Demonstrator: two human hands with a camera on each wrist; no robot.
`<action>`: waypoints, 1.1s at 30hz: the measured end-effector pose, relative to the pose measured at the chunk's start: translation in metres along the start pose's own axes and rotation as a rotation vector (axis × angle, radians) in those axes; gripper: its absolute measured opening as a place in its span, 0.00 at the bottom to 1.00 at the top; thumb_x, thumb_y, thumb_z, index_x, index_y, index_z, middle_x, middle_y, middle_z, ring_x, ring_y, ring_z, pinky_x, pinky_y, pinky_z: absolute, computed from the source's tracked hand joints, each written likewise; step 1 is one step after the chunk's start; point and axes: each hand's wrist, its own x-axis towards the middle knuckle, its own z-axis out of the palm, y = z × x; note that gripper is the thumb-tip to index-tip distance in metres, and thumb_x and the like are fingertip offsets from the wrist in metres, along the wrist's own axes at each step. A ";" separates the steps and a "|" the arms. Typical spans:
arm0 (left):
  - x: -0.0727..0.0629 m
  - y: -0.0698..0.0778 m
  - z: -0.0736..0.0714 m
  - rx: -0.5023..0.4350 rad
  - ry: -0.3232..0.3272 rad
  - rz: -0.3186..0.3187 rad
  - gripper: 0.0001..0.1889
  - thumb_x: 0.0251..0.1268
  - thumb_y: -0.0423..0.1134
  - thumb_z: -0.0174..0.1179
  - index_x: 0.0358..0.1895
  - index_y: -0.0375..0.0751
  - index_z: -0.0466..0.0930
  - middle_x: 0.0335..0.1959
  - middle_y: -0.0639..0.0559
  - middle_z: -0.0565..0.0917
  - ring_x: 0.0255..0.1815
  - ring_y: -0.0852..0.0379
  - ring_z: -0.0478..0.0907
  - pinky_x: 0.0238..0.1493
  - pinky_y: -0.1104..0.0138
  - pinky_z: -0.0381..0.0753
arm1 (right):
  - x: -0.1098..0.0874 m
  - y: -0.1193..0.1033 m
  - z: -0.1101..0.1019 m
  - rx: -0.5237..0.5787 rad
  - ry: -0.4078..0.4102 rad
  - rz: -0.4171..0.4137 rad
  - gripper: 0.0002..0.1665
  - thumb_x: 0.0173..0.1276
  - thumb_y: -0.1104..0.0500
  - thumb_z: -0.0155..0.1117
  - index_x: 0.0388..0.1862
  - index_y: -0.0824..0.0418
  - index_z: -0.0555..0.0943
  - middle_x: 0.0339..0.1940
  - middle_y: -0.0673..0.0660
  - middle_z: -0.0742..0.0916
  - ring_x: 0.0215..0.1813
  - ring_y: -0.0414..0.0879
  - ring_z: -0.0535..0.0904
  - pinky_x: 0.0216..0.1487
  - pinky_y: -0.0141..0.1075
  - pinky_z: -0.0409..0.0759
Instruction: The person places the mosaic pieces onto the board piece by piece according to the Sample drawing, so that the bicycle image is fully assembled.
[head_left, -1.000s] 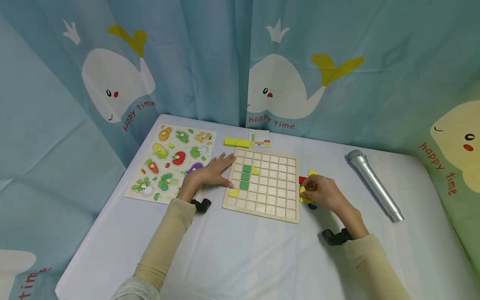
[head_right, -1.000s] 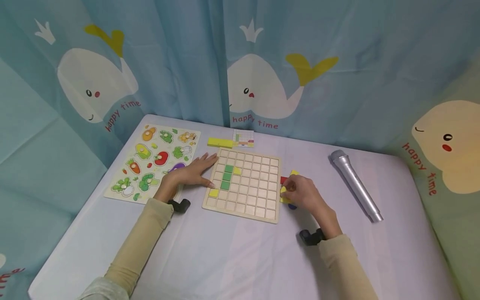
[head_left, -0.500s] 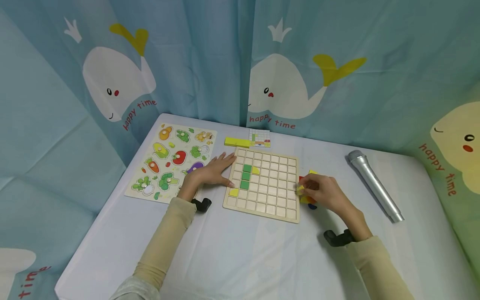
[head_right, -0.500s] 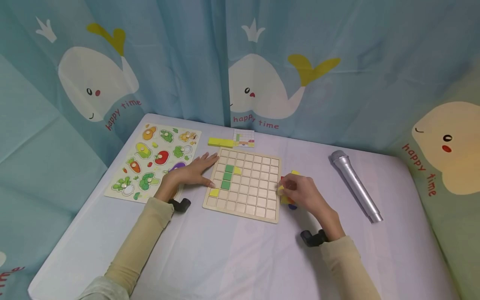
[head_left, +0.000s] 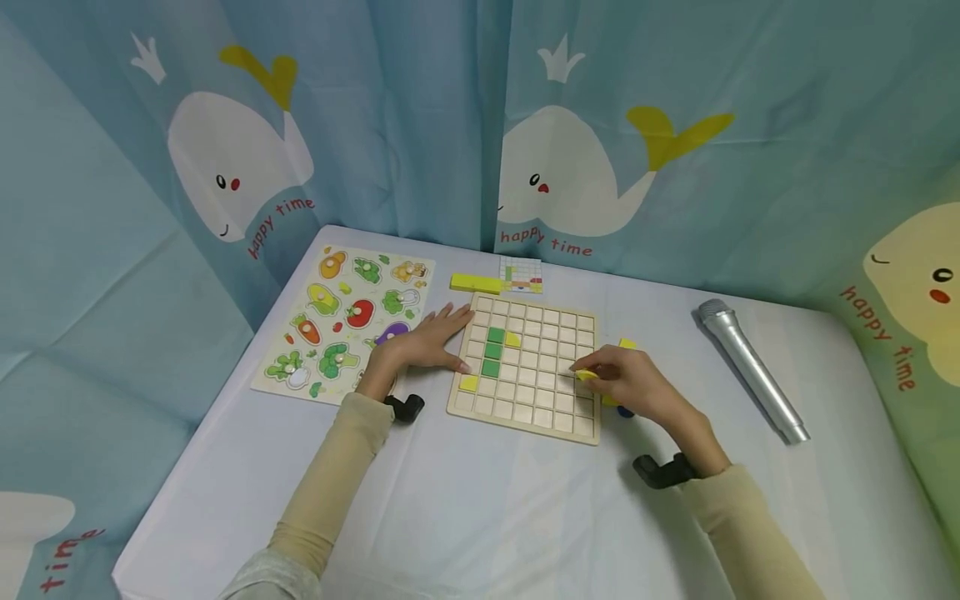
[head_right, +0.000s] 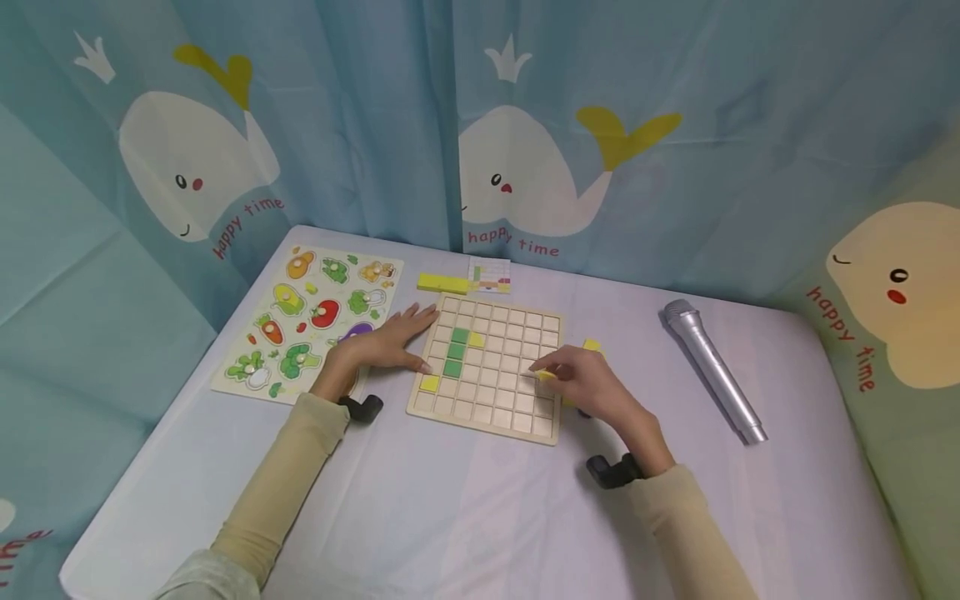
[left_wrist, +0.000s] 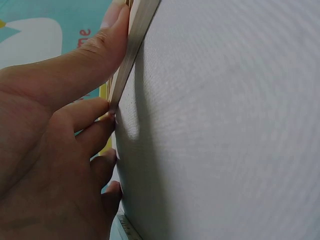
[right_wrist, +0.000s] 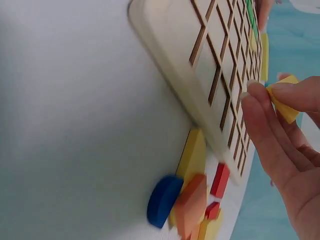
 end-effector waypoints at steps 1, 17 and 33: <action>0.000 0.000 0.000 0.000 0.001 0.001 0.55 0.66 0.51 0.69 0.85 0.45 0.39 0.87 0.51 0.39 0.87 0.49 0.27 0.85 0.53 0.26 | 0.001 -0.001 0.001 0.001 0.001 -0.014 0.12 0.66 0.69 0.71 0.48 0.64 0.89 0.46 0.61 0.89 0.45 0.52 0.87 0.45 0.38 0.86; 0.001 -0.002 0.000 -0.010 0.006 0.019 0.55 0.65 0.50 0.70 0.85 0.43 0.41 0.87 0.50 0.39 0.87 0.48 0.27 0.85 0.53 0.26 | 0.027 -0.018 0.026 0.074 -0.070 -0.057 0.09 0.67 0.65 0.72 0.45 0.61 0.90 0.37 0.54 0.91 0.39 0.44 0.86 0.44 0.31 0.84; 0.002 -0.002 0.000 0.008 0.008 0.016 0.55 0.65 0.50 0.70 0.85 0.43 0.40 0.87 0.50 0.40 0.87 0.48 0.27 0.85 0.53 0.27 | 0.049 -0.042 0.048 0.066 -0.081 -0.125 0.09 0.68 0.65 0.71 0.46 0.64 0.90 0.41 0.57 0.91 0.40 0.46 0.88 0.46 0.38 0.87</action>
